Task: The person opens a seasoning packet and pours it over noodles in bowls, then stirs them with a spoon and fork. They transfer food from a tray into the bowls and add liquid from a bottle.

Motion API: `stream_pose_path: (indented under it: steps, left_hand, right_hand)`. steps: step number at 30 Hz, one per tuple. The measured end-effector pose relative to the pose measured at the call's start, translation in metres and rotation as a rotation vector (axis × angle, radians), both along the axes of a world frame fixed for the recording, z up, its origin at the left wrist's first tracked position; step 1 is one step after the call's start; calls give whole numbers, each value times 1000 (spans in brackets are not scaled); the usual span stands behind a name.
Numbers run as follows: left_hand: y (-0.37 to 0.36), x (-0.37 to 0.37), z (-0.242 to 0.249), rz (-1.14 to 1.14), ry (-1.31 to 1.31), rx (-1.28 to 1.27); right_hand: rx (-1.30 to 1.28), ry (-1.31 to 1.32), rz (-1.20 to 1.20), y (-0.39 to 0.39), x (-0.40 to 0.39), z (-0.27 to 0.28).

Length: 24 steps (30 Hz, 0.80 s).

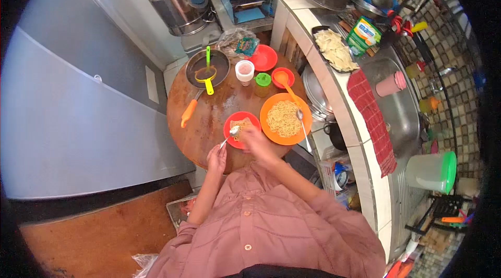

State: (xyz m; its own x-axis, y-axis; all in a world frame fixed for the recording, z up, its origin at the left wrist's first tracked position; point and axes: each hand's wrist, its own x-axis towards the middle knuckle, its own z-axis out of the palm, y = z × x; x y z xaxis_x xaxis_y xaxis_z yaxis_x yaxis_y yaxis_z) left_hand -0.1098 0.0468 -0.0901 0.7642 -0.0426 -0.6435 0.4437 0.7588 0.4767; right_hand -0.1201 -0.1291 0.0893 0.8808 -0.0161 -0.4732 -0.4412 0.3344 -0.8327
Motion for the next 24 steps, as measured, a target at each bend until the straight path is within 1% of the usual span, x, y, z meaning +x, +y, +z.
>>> stream_pose_path:
  steps: [1,2,3,4,5,6,7,8,9,11,12,13,14,15,16,17,18,19,20,21,22,23,24]
  left_hand:
    - [4,1,-11,-7,-51,18]
    - [5,-1,-17,-9,-102,36]
    - [3,-5,-10,-12,-105,33]
    - [1,-8,3,0,-92,31]
    - [-4,-5,14,14,-87,26]
    - [-2,-3,13,-6,-77,-1]
    - [-2,-6,13,2,-89,-3]
    - [-4,-4,15,-23,-78,-6]
    - [-3,-5,16,-47,-53,0]
    - [-4,-10,14,-3,-1,-18]
    - [-4,-12,8,50,-69,-10]
    - [-5,-9,3,101,-148,-4]
    - [-4,-14,-10,20,-440,418]
    - [-5,-10,-2,25,-438,419]
    - [-8,-3,17,19,-260,280]
    - [-11,1,29,8,-84,141]
    - [-13,0,30,46,-53,94]
    - [-20,6,32,42,-67,88]
    - [-26,5,34,65,2,71]
    - [-29,-1,31,92,81,56]
    - [-32,-2,26,9,70,77]
    - [-33,-9,22,14,81,83]
    - [-40,-13,28,-19,28,111]
  right_hand:
    - [-29,-330,131,23,15,13]
    - [-32,-605,156,54,24,32]
    - [-218,-714,291,72,24,76]
    - [-244,-801,426,79,16,127]
    - [-224,-929,495,101,11,137]
    - [-185,-984,671,100,0,168]
    - [-77,-1099,683,111,-10,171]
    - [11,-1057,850,109,-15,175]
    - [19,-1065,858,110,-11,167]
    - [-295,-855,1182,115,-9,109]
    - [-556,-891,1060,111,-7,59]
    - [-727,-833,988,104,-3,5]
    - [-819,-552,890,83,-2,-13]
    - [-956,-270,855,71,8,-47]
    - [-872,-225,696,58,8,-88]
    - [-786,-179,533,49,4,-114]
    - [-789,-179,531,47,-2,-111]
    - [-438,137,383,43,-2,-103]
    - [-71,446,231,42,-3,-97]
    - [-72,454,236,43,-5,-101]
    - [89,384,92,46,-6,-108]
    - [250,310,-55,50,-7,-114]
    - [235,285,-43,50,-7,-130]
